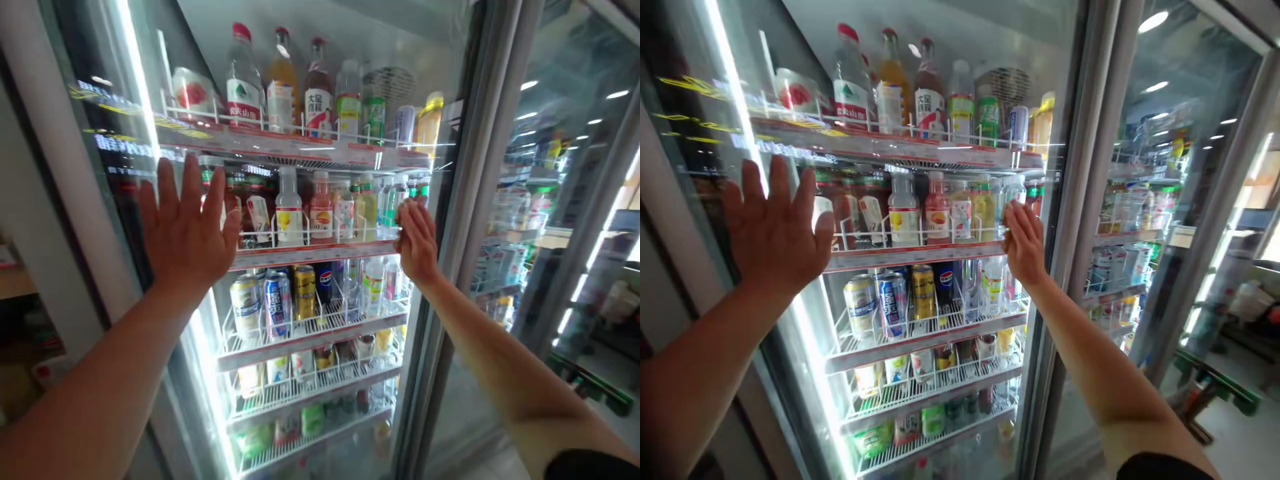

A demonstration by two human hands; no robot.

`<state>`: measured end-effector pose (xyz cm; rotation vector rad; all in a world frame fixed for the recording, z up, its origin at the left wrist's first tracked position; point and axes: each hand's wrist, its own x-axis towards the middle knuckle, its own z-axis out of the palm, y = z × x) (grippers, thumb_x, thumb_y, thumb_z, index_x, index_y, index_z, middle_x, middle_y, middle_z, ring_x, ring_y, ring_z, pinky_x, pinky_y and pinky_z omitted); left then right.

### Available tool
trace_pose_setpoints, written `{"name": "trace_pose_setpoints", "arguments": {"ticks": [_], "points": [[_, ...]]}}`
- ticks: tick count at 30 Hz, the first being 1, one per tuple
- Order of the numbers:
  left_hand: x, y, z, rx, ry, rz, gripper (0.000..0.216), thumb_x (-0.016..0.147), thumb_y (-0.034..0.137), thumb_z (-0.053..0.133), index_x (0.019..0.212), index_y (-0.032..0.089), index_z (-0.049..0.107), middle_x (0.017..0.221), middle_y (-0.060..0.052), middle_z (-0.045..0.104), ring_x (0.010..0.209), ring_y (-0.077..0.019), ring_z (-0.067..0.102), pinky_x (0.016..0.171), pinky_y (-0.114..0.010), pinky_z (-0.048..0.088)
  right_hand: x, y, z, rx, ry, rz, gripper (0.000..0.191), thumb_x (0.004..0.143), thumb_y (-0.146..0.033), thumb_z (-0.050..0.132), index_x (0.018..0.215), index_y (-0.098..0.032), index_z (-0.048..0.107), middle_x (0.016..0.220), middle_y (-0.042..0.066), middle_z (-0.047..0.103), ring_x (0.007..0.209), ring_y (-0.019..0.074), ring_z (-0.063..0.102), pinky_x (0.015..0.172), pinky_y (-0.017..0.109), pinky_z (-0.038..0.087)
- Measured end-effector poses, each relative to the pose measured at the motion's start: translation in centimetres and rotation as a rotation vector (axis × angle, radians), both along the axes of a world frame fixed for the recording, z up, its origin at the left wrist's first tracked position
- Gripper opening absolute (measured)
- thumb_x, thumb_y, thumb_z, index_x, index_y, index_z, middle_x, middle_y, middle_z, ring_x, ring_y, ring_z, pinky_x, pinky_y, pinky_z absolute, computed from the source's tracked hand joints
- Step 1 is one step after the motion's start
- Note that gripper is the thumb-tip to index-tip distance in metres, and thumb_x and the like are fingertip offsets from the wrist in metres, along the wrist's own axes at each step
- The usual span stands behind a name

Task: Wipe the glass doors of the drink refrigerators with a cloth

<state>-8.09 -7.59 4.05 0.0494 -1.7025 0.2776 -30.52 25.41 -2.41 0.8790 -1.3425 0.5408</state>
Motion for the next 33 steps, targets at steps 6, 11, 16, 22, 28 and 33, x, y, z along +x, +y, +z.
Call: {"name": "trace_pose_setpoints", "arguments": {"ticks": [6, 11, 16, 22, 28, 33], "points": [[0.0, -0.1, 0.1, 0.028, -0.003, -0.045, 0.067, 0.098, 0.046, 0.043, 0.160, 0.037, 0.019, 0.167, 0.010, 0.006, 0.156, -0.0293, 0.005, 0.127, -0.058, 0.003, -1.0, 2.3, -2.7, 0.186, -0.015, -0.002, 0.076, 0.097, -0.012, 0.044, 0.161, -0.039, 0.011, 0.166, -0.002, 0.031, 0.154, 0.0239, 0.028, 0.124, 0.050, 0.036], [0.2, -0.2, 0.4, 0.071, -0.036, -0.085, 0.068, 0.096, 0.048, 0.045, 0.157, 0.050, 0.014, 0.162, 0.025, -0.002, 0.156, -0.0300, 0.004, 0.128, -0.059, 0.002, -2.6, 2.6, 0.8, -0.176, -0.084, -0.018, 0.064, 0.099, -0.015, 0.033, 0.160, -0.033, 0.023, 0.161, 0.005, 0.040, 0.152, 0.0264, 0.032, 0.119, 0.060, 0.038], [0.2, -0.4, -0.6, 0.043, -0.026, -0.066, 0.069, 0.095, 0.047, 0.046, 0.158, 0.047, 0.016, 0.163, 0.022, 0.000, 0.156, -0.0333, 0.007, 0.126, -0.064, 0.006, 0.1, -1.0, 6.5, 0.130, -0.058, 0.040, 0.064, 0.098, -0.016, 0.034, 0.159, -0.031, 0.027, 0.163, 0.002, 0.037, 0.156, 0.0231, 0.023, 0.124, 0.056, 0.032], [0.1, -0.7, -2.8, 0.016, -0.014, -0.063, 0.068, 0.097, 0.042, 0.048, 0.158, 0.043, 0.019, 0.165, 0.015, 0.006, 0.155, -0.0336, 0.010, 0.126, -0.063, 0.012, 2.8, -5.7, 13.4, 0.122, -0.064, 0.073, 0.068, 0.094, -0.011, 0.032, 0.160, -0.028, 0.027, 0.163, 0.000, 0.036, 0.156, 0.0229, 0.021, 0.128, 0.056, 0.020], [-0.2, -0.9, -3.5, -0.018, 0.025, -0.071, 0.064, 0.097, 0.039, 0.050, 0.158, 0.036, 0.029, 0.166, 0.006, 0.016, 0.155, -0.0317, 0.012, 0.127, -0.060, 0.013, 8.1, -12.7, 12.8, 0.404, -0.023, 0.108, 0.074, 0.095, -0.011, 0.036, 0.161, -0.035, 0.015, 0.166, -0.005, 0.030, 0.157, 0.0203, 0.017, 0.129, 0.053, 0.018], [0.0, -0.8, -3.6, -0.056, 0.047, -0.009, 0.067, 0.101, 0.041, 0.043, 0.161, 0.030, 0.017, 0.165, -0.003, 0.022, 0.156, -0.0247, 0.010, 0.128, -0.055, 0.016, 11.9, -17.5, 10.0, 0.231, -0.124, 0.270, 0.074, 0.095, -0.010, 0.032, 0.163, -0.031, 0.010, 0.166, -0.003, 0.030, 0.158, 0.0227, 0.012, 0.130, 0.054, 0.016]]}}
